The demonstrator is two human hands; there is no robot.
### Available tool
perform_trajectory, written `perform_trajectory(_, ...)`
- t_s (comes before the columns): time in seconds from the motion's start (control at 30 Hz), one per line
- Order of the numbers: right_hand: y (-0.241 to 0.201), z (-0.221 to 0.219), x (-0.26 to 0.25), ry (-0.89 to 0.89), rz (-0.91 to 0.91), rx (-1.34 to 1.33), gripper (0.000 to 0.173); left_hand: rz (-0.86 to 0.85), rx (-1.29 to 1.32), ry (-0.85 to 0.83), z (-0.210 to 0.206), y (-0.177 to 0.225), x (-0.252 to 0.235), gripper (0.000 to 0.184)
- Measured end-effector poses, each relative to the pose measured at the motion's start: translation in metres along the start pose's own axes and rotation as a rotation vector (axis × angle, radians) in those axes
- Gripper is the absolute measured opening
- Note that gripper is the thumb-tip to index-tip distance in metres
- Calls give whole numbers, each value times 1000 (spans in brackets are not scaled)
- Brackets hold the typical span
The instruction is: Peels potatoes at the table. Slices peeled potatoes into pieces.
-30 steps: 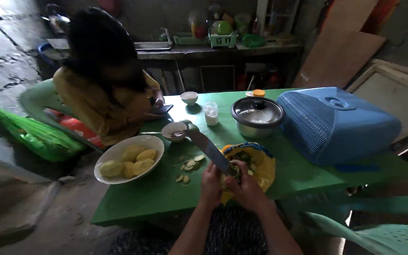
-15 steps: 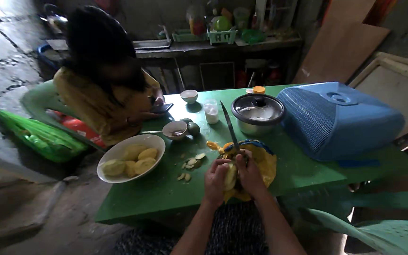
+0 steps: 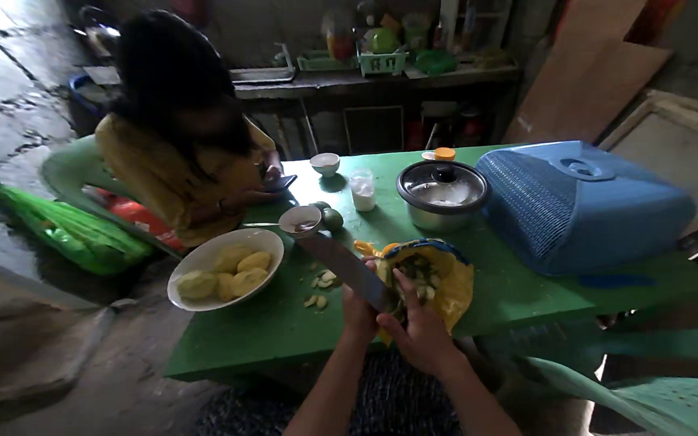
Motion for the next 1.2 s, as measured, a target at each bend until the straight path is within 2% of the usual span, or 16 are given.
perform_trajectory(0.1,1,-1,-4,60,21,68,88,4,-16,-3,-3,3,5,24)
perform_trajectory(0.2,3,3,-14,49,-47,1,82,52,-99,-23,-5,1,9,28)
perform_trajectory(0.27,7,12,-23,72,-119,-44,71,98,-142,-44,-8,1,14,26)
perform_trajectory(0.33,14,21,-31,124,-148,-86,65,167,-84,-102,-10,-2,18,29)
perform_trajectory(0.4,19,25,-34,151,-150,-160,63,306,30,-114,-12,-2,19,35)
perform_trajectory(0.5,21,24,-29,151,-119,-252,65,457,207,-103,-15,7,14,53)
perform_trajectory(0.57,22,21,-22,141,-101,-272,69,438,291,-92,-17,14,8,54)
perform_trajectory(0.7,10,10,-7,110,31,-211,80,373,363,-32,-20,16,-2,42)
perform_trajectory(0.87,-4,-2,5,91,130,23,96,321,586,-61,-16,-7,-2,50)
perform_trajectory(1.2,-3,0,5,102,127,197,93,253,325,81,-17,10,14,22)
Point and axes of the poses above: each hand's wrist, its own x-axis away from the middle knuckle, its own z-axis out of the back of the hand, y = z × x, the point moved 5 cm from there along -x, towards the middle knuckle, and after that the axes turned 15 degrees about -x, right-handed, at the moved point
